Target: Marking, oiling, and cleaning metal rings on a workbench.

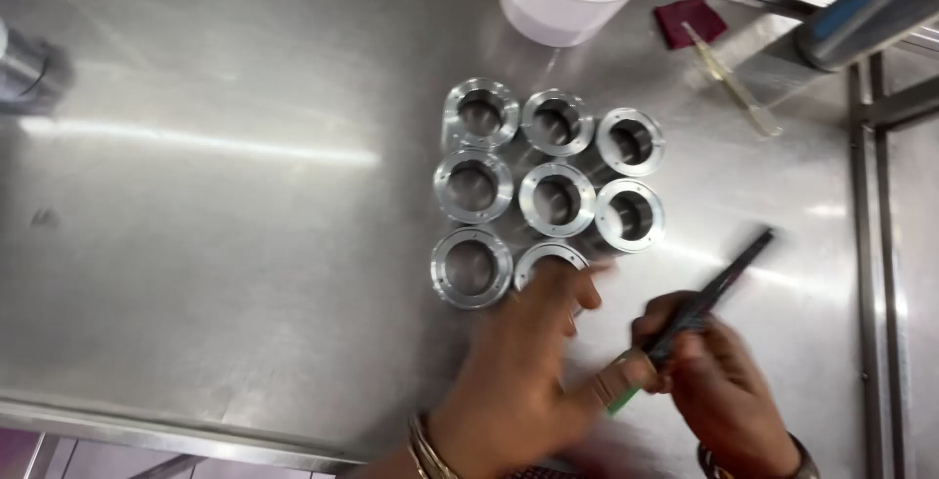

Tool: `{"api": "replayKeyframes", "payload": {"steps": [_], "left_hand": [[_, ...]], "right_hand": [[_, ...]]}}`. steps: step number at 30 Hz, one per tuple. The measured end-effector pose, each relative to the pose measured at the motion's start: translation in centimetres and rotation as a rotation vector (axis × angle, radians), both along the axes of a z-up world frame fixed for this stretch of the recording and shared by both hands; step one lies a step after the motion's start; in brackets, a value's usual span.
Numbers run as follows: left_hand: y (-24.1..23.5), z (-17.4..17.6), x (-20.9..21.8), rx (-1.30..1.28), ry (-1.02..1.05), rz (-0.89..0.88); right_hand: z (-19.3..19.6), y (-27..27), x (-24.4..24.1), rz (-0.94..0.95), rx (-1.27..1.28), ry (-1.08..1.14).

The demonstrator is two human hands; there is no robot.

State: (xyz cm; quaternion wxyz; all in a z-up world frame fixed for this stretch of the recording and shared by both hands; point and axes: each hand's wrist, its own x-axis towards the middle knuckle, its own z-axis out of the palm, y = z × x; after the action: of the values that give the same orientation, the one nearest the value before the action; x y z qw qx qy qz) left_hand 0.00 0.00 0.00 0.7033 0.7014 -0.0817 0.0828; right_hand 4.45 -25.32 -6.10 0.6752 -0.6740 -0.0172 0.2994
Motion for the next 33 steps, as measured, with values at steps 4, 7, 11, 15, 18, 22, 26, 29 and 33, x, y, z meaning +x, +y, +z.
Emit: {"api": "replayKeyframes", "payload": {"steps": [4,7,11,15,18,22,26,29,33], "left_hand": [[-2.9,-4.8,-4.1,0.295,-0.089,0.095],[-4.0,-7.8,-5.9,0.323,0.081,0.016],[-3.0,-9.0,-7.4,0.195,0.25,-0.177],[-0.3,-9.5,-8.9,0.112,0.107,-0.199],[1.3,-10.1,-10.6,0.064,-0.037,-0.186],[1.0,-12.0,-11.6,0.104,-0.183,-0.109],[0.8,-12.5,-11.8,0.175,-0.301,-0.053],[0.6,-12.5,-11.8,0.179,-0.325,-0.047],[0.6,-12.6,-11.8,0.17,-0.322,-0.04]], "right_hand": [[-0.4,1.7,-1.6,-0.027,0.167,-0.262],[-1.3,2.6,-2.7,0.013,-0.012,-0.395],[-1.2,4.1,-0.7,-0.07,0.046,-0.275],[2.0,6.7,3.7,-0.204,0.312,-0.331],[1.1,7.9,4.1,-0.079,-0.085,-0.606],[1.2,11.1,3.9,0.159,-0.324,-0.872],[0.5,13.0,4.1,0.305,-0.46,-1.117],[0.1,13.5,4.3,0.35,-0.472,-1.176],[-0.2,13.8,4.9,0.346,-0.567,-1.116]]}}
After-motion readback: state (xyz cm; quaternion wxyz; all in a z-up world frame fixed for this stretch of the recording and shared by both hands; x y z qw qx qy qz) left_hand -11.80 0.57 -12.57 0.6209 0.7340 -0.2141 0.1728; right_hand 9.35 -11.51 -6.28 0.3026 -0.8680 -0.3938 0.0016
